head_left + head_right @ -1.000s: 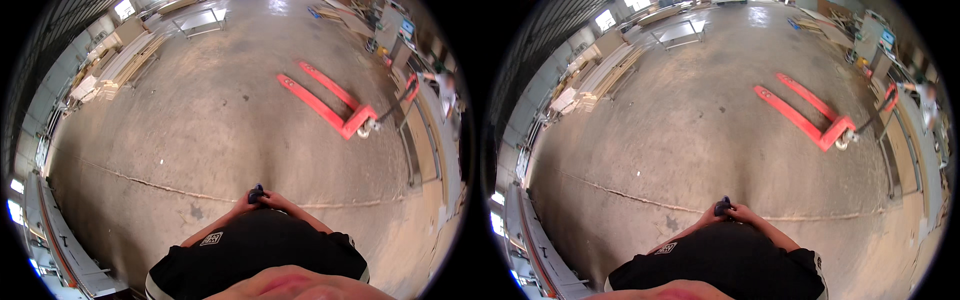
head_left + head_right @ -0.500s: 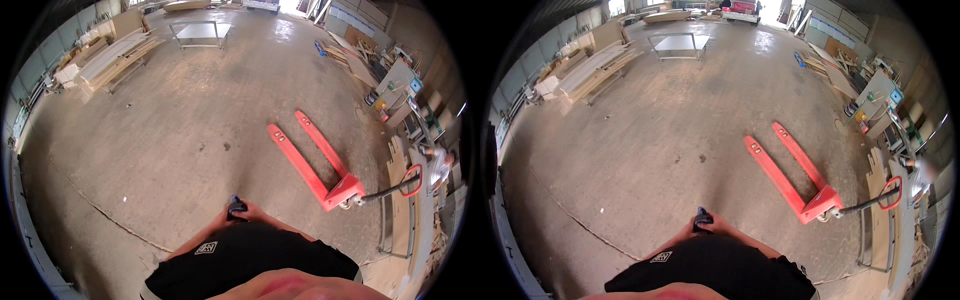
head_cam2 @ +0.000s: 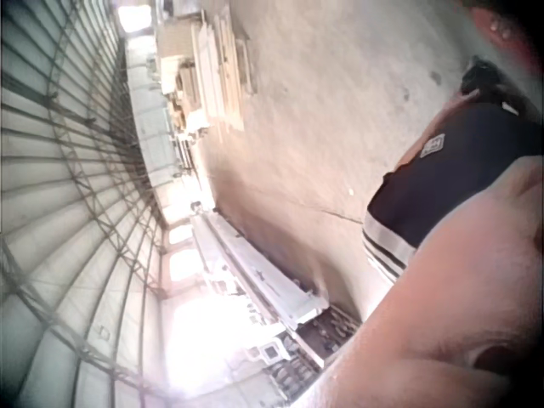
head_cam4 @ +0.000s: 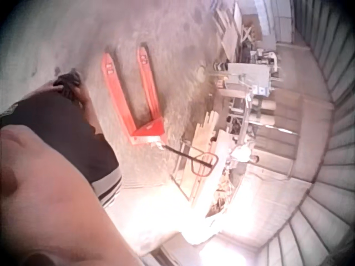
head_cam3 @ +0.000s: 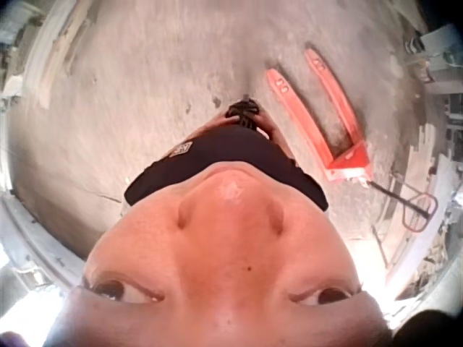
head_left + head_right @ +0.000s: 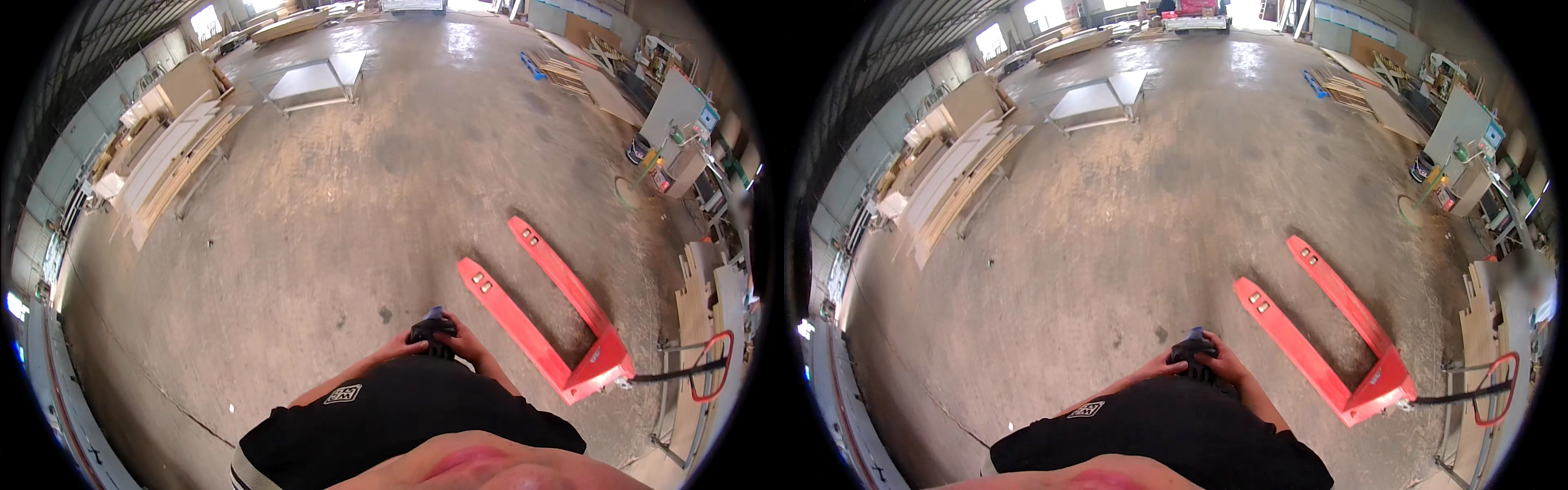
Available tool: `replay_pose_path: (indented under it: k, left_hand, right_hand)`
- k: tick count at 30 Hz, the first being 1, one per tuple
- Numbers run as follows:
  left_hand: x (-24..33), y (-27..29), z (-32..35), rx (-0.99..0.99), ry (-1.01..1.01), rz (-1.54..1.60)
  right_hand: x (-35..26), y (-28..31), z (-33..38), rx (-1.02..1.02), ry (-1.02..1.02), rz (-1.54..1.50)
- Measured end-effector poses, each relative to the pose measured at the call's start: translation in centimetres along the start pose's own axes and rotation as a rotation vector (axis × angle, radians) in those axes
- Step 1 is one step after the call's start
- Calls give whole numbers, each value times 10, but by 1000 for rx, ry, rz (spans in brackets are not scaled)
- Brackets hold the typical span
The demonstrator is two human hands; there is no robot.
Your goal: The person organizes a wooden frame on the floor, walks across a warehouse to put on gloves, and then assists other people in unloading large wooden boards from the back of a truck.
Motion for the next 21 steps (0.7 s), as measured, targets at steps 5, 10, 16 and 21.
replay_pose_path:
  k: [5, 10, 16, 21]
  left_hand:
    - [78, 89, -149, 199, 64, -67]
    - [196, 168, -278, 293, -76, -23]
    - [228, 282, -442, 354, -29, 41]
    - [321, 380, -616, 294, 88, -22]
  right_hand:
    - [-114, 77, -203, -146, 34, 195]
    - [-167, 137, -384, -202, -8, 138]
    - [-146, 207, -581, -244, -142, 118]
    - [-171, 288, -747, -125, -298, -22]
Point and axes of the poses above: each hand's wrist, its own z-axis away from the middle knuckle, its own y-axis out of the back of the hand, x = y × z, the point moved 3 cm from there along -z, towards the middle knuckle, and after that the axes turned 2 degrees about -y, right-handed, at the moved point
